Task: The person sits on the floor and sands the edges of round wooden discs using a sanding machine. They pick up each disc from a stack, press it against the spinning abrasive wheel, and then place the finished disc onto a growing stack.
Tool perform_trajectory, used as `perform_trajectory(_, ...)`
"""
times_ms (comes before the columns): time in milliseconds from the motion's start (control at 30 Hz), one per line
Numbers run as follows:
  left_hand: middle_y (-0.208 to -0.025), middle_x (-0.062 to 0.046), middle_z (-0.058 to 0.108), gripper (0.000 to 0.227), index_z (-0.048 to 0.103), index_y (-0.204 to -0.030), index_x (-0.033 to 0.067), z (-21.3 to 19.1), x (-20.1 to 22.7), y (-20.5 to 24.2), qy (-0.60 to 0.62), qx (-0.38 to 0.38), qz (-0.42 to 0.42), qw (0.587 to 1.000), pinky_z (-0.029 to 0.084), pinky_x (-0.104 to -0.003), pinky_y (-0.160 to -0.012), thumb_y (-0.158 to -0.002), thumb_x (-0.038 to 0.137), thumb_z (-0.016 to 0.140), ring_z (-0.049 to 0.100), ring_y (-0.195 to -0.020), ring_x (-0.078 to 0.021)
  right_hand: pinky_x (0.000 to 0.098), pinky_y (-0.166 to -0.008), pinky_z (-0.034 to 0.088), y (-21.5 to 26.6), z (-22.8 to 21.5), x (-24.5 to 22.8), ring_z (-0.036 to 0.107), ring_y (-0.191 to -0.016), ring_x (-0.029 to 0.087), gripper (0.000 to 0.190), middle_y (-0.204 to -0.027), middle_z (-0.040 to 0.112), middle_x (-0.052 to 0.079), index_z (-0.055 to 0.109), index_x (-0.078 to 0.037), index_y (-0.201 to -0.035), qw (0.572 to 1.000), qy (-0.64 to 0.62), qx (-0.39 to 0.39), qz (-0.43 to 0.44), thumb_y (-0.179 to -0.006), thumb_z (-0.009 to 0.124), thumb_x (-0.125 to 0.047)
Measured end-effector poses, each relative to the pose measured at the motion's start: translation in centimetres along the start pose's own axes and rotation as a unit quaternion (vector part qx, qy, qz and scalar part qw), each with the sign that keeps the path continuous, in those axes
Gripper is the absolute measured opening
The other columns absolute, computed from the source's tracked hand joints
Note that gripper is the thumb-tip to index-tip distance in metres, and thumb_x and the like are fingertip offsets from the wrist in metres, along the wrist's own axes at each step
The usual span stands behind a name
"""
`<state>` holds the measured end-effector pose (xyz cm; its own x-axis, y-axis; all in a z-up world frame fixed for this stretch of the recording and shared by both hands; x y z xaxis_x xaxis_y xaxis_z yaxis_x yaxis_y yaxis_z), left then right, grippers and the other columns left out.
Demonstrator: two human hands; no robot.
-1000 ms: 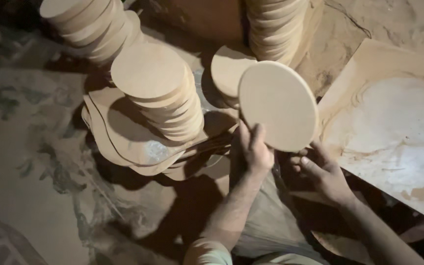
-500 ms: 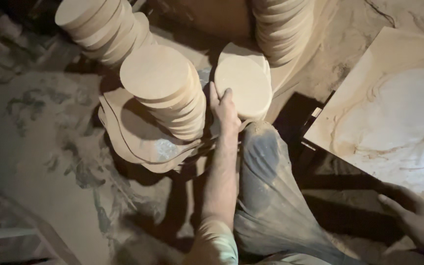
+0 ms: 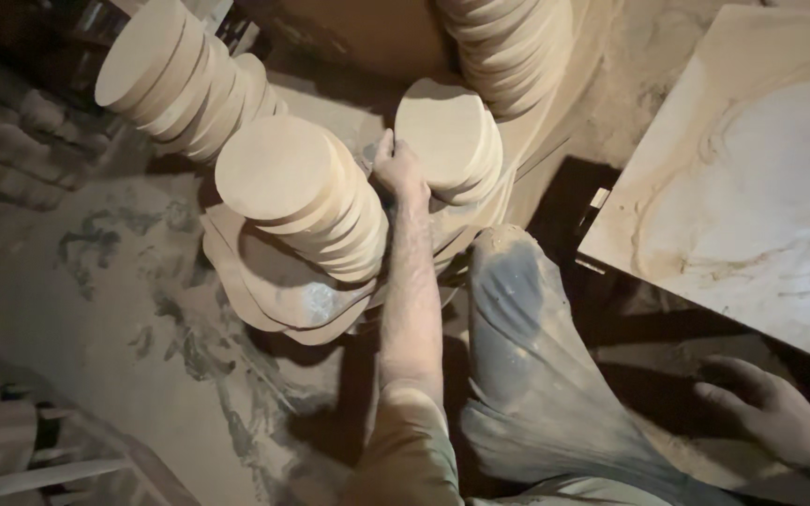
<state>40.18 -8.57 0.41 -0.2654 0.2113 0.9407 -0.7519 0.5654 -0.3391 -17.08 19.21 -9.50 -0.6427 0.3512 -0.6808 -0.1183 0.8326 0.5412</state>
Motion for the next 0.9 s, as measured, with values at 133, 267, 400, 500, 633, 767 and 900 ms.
perform_trajectory(133, -0.122, -0.022, 0.072, 0.036, 0.066, -0.124, -0.012, -0.2, 0.7, 0.1, 0.037, 0.028, -0.045, 0.998, 0.051, -0.038, -0.098, -0.094, 0.004, 0.057, 0.067, -0.111, -0.0308, 0.0387, -0.103, 0.055, -0.7, 0.8, -0.2, 0.071, -0.121, 0.027, 0.075, -0.13, 0.073, 0.019, 0.057, -0.003, -0.144, 0.998, 0.041, -0.036, -0.042, -0.087, 0.079, -0.046)
perform_trajectory(267, -0.123, -0.023, 0.07, 0.034, 0.066, -0.125, -0.0085, -1.1, 6.5, 4.4, -0.068, 0.05, 0.005, 0.996, 0.05, -0.043, -0.099, -0.096, 0.01, 0.061, 0.065, -0.113, -0.036, 0.0378, -0.108, 0.054, -1.2, 1.0, 0.7, 0.069, -0.126, 0.027, 0.077, -0.137, 0.07, 0.016, 0.055, -0.006, -0.147, 0.991, 0.124, -0.058, -0.008, -0.086, 0.077, -0.048)
perform_trajectory(400, -0.142, -0.022, 0.06, 0.037, 0.064, -0.13, -0.0035, -5.0, 15.7, 13.9, -0.129, -0.036, 0.303, 0.943, 0.044, -0.049, -0.118, -0.098, 0.016, 0.064, 0.055, -0.137, -0.0412, 0.0378, -0.104, 0.056, -2.6, 0.9, 3.1, 0.07, -0.124, 0.028, 0.068, -0.136, 0.07, 0.015, 0.062, -0.008, -0.14, 0.981, 0.184, -0.015, -0.063, -0.084, 0.077, -0.044)
perform_trajectory(500, -0.147, -0.021, 0.05, 0.043, 0.062, -0.132, 0.0043, -9.5, 21.6, 16.3, -0.269, 0.03, 0.488, 0.83, 0.037, -0.06, -0.124, -0.094, 0.021, 0.073, 0.044, -0.144, -0.0455, 0.0425, -0.097, 0.059, -3.8, 1.4, 5.9, 0.075, -0.106, 0.032, 0.065, -0.119, 0.074, 0.021, 0.066, 0.0, -0.135, 0.989, 0.076, 0.059, -0.108, -0.08, 0.079, -0.033)
perform_trajectory(633, -0.161, -0.03, 0.026, 0.085, 0.043, -0.153, 0.0108, -16.6, 26.6, 12.4, -0.376, 0.07, 0.365, 0.849, 0.033, -0.063, -0.125, -0.081, 0.027, 0.085, 0.03, -0.152, -0.0534, 0.0417, -0.085, 0.062, -5.2, 2.1, 8.4, 0.077, -0.093, 0.032, 0.063, -0.103, 0.076, 0.023, 0.065, 0.004, -0.136, 0.98, -0.006, 0.114, -0.161, -0.082, 0.079, -0.025)
perform_trajectory(767, -0.157, -0.037, 0.02, 0.118, 0.031, -0.156, 0.0133, -19.2, 26.6, 7.8, -0.4, -0.022, 0.075, 0.913, 0.036, -0.061, -0.11, -0.061, 0.036, 0.097, 0.028, -0.143, -0.0553, 0.041, -0.091, 0.061, -6.0, 3.0, 8.3, 0.075, -0.103, 0.032, 0.066, -0.117, 0.073, 0.023, 0.065, 0.004, -0.137, 0.96, 0.143, 0.152, -0.188, -0.083, 0.084, -0.029)
perform_trajectory(900, -0.159, -0.035, 0.028, 0.103, 0.046, -0.147, 0.0129, -18.2, 24.7, 7.2, -0.351, -0.005, 0.153, 0.924, 0.043, -0.057, -0.112, -0.062, 0.037, 0.098, 0.038, -0.144, -0.0519, 0.0414, -0.096, 0.06, -5.2, 3.6, 7.5, 0.072, -0.108, 0.031, 0.067, -0.119, 0.071, 0.022, 0.065, 0.004, -0.132, 0.958, 0.043, 0.149, -0.241, -0.078, 0.081, -0.031)
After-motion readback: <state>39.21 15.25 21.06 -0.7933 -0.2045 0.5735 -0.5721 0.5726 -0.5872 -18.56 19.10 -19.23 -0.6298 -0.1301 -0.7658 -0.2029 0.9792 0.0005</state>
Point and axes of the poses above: each hand's wrist, its own y-axis away from the middle knuckle, its own z-axis out of the palm, x = y × z, the point moved 4 cm from there along -y, towards the middle knuckle
